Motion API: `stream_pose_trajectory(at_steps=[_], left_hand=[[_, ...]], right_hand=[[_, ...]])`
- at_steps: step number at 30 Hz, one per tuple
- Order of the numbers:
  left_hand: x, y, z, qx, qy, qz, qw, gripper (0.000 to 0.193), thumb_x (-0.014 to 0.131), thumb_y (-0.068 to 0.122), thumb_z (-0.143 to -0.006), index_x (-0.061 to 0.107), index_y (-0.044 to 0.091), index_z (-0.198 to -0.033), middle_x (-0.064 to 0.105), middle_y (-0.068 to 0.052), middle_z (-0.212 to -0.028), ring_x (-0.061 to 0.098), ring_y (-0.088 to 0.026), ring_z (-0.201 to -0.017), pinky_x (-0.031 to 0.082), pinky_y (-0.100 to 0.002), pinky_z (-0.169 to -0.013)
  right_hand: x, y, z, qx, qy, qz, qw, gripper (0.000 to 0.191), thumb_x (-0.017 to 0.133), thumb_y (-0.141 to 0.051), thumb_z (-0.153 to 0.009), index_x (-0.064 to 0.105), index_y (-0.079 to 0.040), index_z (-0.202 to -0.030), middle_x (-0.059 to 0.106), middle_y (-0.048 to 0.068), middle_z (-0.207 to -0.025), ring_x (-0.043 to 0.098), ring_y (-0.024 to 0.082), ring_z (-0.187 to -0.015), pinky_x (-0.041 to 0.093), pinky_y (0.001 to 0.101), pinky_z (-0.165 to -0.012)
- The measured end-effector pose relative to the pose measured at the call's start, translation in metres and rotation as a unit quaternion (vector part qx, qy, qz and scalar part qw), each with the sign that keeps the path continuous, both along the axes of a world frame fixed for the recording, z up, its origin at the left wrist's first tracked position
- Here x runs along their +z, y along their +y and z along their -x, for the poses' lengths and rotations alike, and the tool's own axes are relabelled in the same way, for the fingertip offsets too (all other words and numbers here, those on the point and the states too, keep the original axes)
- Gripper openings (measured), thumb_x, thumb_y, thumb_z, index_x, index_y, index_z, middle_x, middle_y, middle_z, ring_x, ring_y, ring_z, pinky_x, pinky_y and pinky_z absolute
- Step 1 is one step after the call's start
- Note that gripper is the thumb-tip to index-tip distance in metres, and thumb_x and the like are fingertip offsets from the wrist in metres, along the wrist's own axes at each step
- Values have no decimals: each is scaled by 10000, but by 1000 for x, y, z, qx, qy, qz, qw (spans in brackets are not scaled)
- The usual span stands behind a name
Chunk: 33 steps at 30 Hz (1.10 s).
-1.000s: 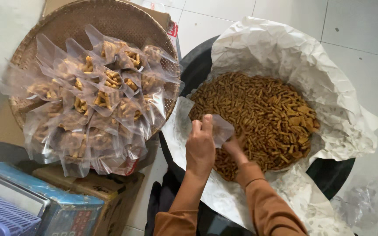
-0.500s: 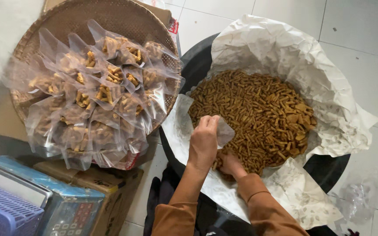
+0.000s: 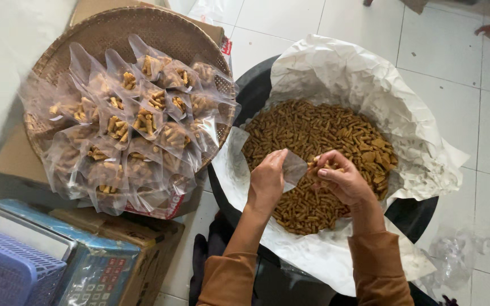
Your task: The person sits on the floor and fills small clear plastic bags with fried snack pieces taken from a large paper-lined basin, then places the filled bags into a woven basket beside a cardboard box. They repeat this bagging cycle continuously, occasionally reaching into the basin to gather more snack pieces.
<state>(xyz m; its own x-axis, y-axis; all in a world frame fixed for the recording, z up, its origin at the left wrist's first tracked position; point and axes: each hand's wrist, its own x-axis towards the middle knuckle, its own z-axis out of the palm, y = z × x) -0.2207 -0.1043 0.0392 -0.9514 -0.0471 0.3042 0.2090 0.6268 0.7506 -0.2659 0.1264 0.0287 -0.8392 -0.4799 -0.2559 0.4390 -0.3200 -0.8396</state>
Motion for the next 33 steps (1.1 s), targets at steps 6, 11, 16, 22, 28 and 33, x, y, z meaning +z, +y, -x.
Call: stream_pose_trajectory(at_steps=[6, 11, 16, 22, 28, 33], left_hand=[[4, 3, -2, -8, 0, -14, 1000, 396, 578, -51, -888, 668, 11, -1269, 694, -183, -1255, 665, -338, -1175, 549, -412, -981], [0, 1, 0, -11, -18, -42, 999, 322, 594, -18, -923, 672, 1, -1235, 695, -196, -1270, 665, -344, -1187, 548, -409, -1002], [-7, 0, 5, -7, -6, -19, 1000, 432, 611, -25, -859, 646, -19, -1290, 679, -214, -1274, 652, -359, -1199, 521, -425, -1018], [1, -7, 4, 17, -54, -48, 997, 418, 590, -24, -905, 638, -6, -1320, 675, -216, -1297, 646, -365, -1198, 522, -425, -1005], [7, -17, 10, 31, -64, -55, 996, 390, 580, -9, -930, 653, -6, -1313, 681, -217, -1285, 651, -369, -1185, 520, -430, -1014], [6, -22, 14, 57, -61, -63, 994, 403, 593, -9, -908, 653, -18, -1306, 680, -222, -1283, 651, -371, -1188, 518, -424, -1011]], right_hand=[[96, -41, -6, 75, 297, -263, 915, 326, 805, -106, -886, 628, -50, -1154, 618, 119, -1147, 667, 201, -1014, 608, 350, -824], [125, -75, -14, 114, 424, -338, 832, 474, 738, -187, -922, 579, -86, -1357, 481, 205, -1395, 661, 271, -1176, 630, 353, -930], [122, -63, -15, 116, 413, -337, 838, 512, 561, -195, -1051, 453, -129, -1547, 395, 175, -1634, 473, 347, -1440, 503, 445, -1071], [26, -14, 31, -3, 111, -260, 959, 554, 481, -309, -1035, 363, -177, -1560, 412, 112, -1573, 493, 293, -1368, 569, 447, -931], [-139, -4, 10, 128, -60, -562, 815, 862, 596, -583, -933, 324, -164, -1636, 439, 202, -1622, 484, 418, -1438, 458, 561, -1122], [-188, -53, -59, 236, -52, -719, 651, 1114, 758, -682, -765, 246, -213, -1637, 220, 302, -1643, 296, 526, -1481, 293, 621, -1188]])
